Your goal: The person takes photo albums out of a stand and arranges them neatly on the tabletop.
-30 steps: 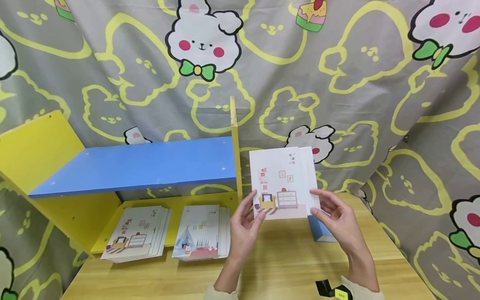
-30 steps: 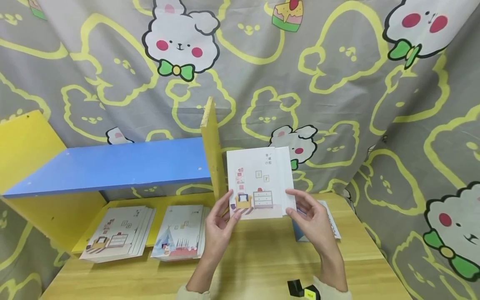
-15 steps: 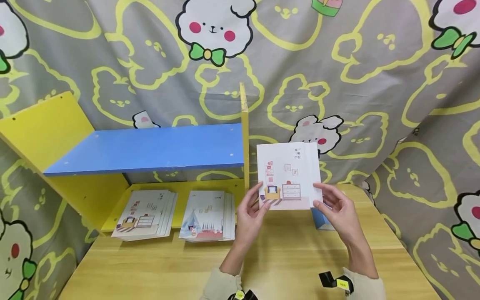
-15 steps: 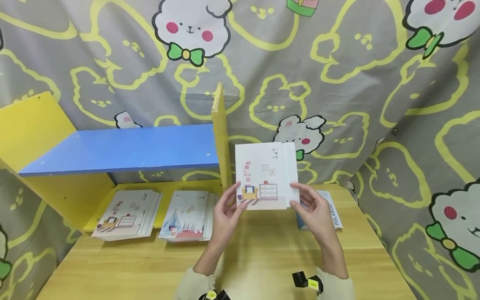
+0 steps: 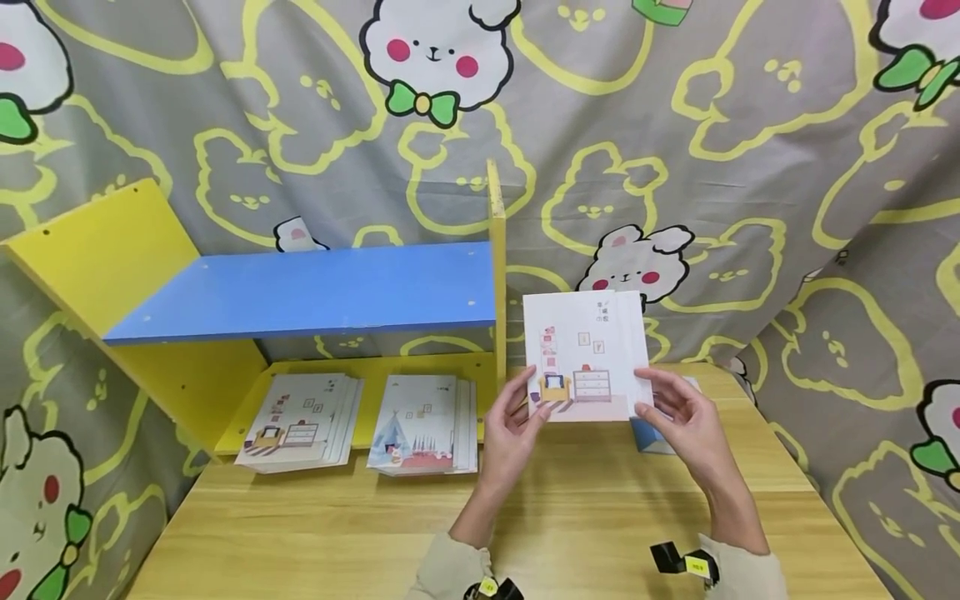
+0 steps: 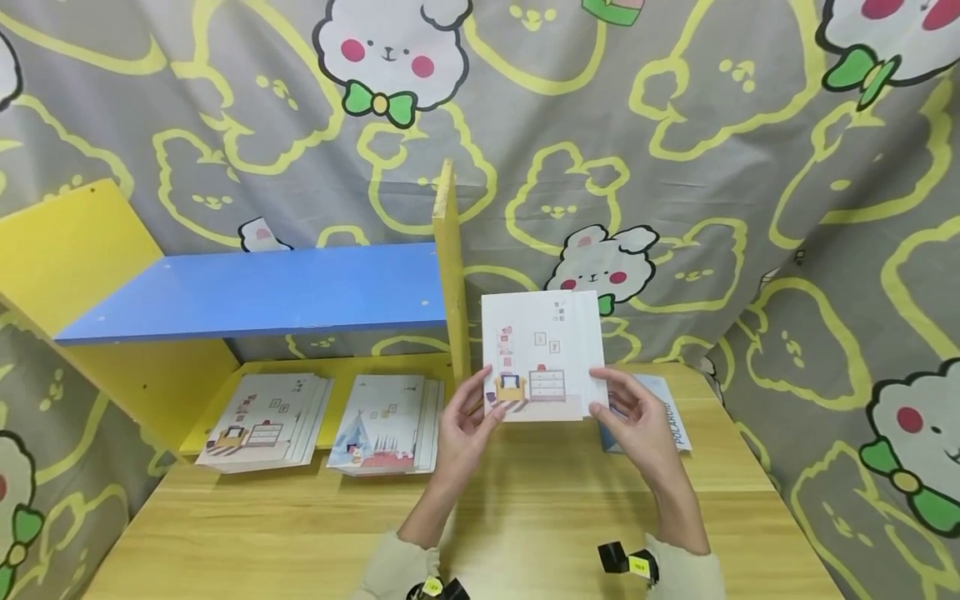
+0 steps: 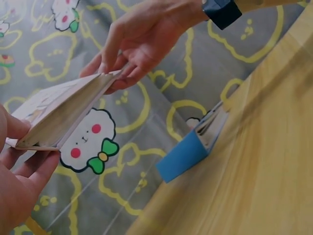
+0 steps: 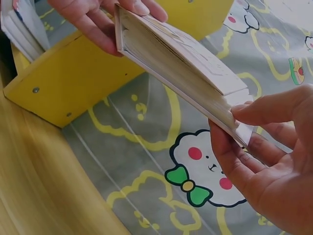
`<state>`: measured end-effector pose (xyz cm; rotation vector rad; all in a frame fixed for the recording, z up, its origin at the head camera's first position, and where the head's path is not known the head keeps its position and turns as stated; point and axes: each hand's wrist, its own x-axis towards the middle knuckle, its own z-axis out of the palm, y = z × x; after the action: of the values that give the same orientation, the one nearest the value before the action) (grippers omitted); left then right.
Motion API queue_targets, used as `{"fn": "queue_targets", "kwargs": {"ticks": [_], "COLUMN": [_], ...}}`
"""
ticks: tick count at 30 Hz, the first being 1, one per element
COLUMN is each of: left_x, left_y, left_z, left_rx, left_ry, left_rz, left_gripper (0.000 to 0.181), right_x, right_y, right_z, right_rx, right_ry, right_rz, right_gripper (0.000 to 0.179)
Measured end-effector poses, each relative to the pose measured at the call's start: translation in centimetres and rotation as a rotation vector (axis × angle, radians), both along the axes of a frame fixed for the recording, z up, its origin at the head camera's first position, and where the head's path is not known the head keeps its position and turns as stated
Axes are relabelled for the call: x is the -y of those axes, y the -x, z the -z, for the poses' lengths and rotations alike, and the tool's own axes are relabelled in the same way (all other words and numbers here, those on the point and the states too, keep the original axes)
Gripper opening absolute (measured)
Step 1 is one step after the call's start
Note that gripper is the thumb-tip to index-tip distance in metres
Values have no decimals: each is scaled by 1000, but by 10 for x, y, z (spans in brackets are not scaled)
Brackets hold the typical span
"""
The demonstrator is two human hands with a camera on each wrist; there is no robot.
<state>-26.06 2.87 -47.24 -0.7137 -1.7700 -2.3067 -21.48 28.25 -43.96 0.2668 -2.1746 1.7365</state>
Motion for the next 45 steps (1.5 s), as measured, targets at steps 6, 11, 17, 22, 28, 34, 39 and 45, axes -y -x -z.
{"fn": "queue_targets", "kwargs": {"ticks": [6,11,17,22,28,34,39,45], "left_x": [0,1,4,4,3,3,1,-1], "left_y": [-1,0,0,-1,1,1,4,4], "left_z": [5,11,18,20,19,23,28,34], "left_rx": [28,46,62,76,88,128,131,144], "left_ry": [-3,6,13,12,31,47,46,55], "left_rz": [-8,-27,-44,-44,-27,-23,-8,-19], "left_gripper": [60,60,60,61,62,62,60,60], "right_x": [0,0,1,1,-2,-3,-3,-4], "right_y": [1,4,8,9,11,12,13,15], "right_z": [5,9,15,18,20,26,30,32], "right_rx": [29,70,102,103,120,121,146,183], "right_ry": [-43,-53,-52,-53,-48,-58,-68,-90], "right_rz": [9,3,-26,-38,-46,-41,-26,-17], "right_gripper": [46,46,46,46,47,46,46,48]}}
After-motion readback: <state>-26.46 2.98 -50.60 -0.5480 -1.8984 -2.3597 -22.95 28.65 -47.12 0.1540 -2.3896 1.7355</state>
